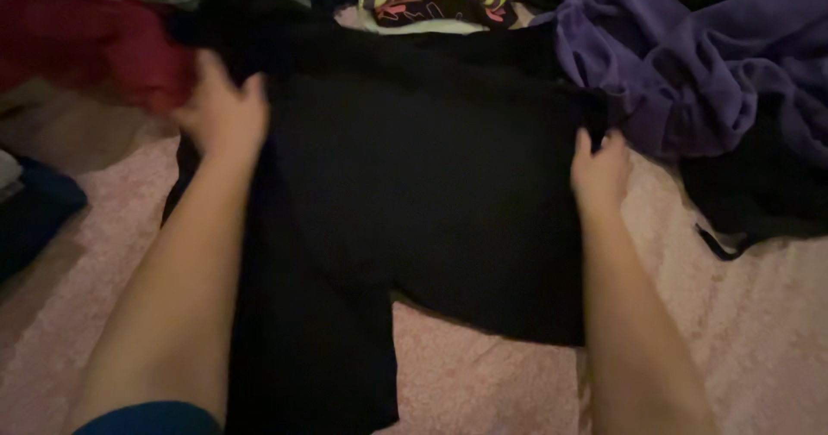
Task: The person folds two black t-shirts on a bed. They smooth each shirt, fold the sides inward, fold the bottom up, and then fold the top down to create a neat rectangle. The folded shirts are placed on a growing stack.
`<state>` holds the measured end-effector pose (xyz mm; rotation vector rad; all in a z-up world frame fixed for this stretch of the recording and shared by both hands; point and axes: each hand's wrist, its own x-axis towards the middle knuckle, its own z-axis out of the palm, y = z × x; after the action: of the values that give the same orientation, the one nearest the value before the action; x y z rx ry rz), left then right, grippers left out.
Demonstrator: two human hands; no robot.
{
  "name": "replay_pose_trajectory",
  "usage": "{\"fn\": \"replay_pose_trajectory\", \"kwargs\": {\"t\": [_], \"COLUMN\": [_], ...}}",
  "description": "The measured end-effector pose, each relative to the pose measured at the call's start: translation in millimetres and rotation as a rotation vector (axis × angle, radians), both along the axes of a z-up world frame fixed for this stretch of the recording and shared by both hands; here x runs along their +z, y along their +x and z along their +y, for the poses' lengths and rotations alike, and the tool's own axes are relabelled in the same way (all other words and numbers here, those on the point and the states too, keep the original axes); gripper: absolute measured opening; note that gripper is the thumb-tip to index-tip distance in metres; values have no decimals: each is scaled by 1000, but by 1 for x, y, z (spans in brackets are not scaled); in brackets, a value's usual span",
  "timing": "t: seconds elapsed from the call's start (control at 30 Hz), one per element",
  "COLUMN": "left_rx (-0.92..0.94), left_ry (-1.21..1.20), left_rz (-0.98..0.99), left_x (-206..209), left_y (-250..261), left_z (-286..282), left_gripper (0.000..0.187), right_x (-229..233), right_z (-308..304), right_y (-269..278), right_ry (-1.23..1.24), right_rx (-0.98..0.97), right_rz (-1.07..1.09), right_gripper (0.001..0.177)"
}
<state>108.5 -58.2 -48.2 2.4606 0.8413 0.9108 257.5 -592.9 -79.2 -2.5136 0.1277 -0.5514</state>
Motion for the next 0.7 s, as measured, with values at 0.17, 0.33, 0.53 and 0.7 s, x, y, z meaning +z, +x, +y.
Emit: {"fn": "replay_pose_trajectory", "kwargs": {"t": [0.17, 0.33, 0.53, 0.7], "left_rx": [31, 48, 84, -139], "left_ry": [128, -252, -791, -750], "left_rz": [284, 22, 84, 294], "left_x": [-31, -33, -41, -32], "left_y": [-84, -99, -152, -205], "left_z": [47, 86, 95, 56], "left_gripper": [51, 48, 52, 70], "right_x": [1, 13, 7, -7], "right_z": [-11, -20, -55, -102], "right_y": [-109, -132, -114, -161], "right_ry": [-224, -277, -274, 50], "right_rx": [-30, 58, -84, 11], "right_rz": [41, 120, 299, 412], "right_gripper": [50, 42, 64, 71]}}
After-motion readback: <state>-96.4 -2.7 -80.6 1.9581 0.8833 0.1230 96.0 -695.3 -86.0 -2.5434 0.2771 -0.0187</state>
